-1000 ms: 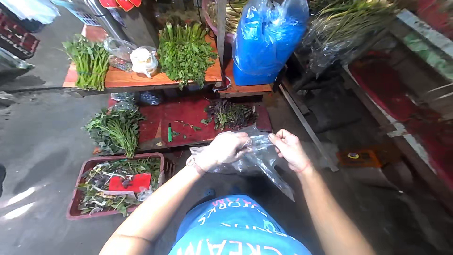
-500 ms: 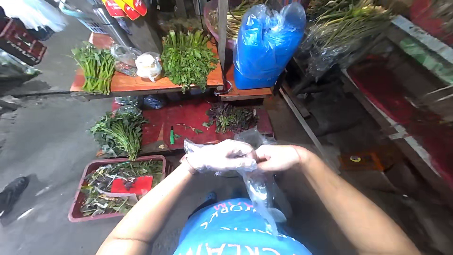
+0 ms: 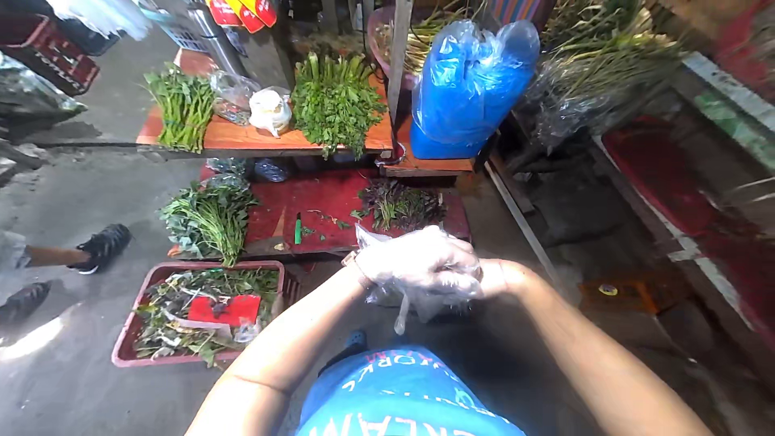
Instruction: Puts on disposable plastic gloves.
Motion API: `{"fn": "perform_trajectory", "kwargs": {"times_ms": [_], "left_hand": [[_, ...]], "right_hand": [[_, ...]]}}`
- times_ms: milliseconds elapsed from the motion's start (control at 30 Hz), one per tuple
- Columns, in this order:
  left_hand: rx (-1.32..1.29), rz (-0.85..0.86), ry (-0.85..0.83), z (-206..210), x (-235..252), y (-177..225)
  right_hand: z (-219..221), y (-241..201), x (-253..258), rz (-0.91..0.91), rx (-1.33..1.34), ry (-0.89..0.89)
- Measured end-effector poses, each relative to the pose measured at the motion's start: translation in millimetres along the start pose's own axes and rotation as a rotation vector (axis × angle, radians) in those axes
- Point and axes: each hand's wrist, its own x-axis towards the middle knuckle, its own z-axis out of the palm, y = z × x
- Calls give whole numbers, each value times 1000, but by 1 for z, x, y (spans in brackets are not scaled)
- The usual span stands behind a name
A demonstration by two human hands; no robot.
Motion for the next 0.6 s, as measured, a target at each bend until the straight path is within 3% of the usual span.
{"fn": "perform_trajectory", "kwargs": {"times_ms": [67,100,200,267,367,467,600], "left_hand": [[70,9,15,4,4,2],[129,9,84,8,4,3],[343,-36,625,30,-6,5],[330,-128,948,53,-11,8],[309,-315,918,88,-10,1],[361,-298,881,102,-7,-14],[149,-266,902,114,-6,-21]], "right_hand": [[5,8,-2,103,80,-2],[9,10,-5,106,205,78],[35,22,3,-193,1045,576],[41,33,17,-473,1396,638],[57,25,27,-601,1510,654],[70,12,33,-614,1616,742],[66,7,40,-312,1724,1195]]}}
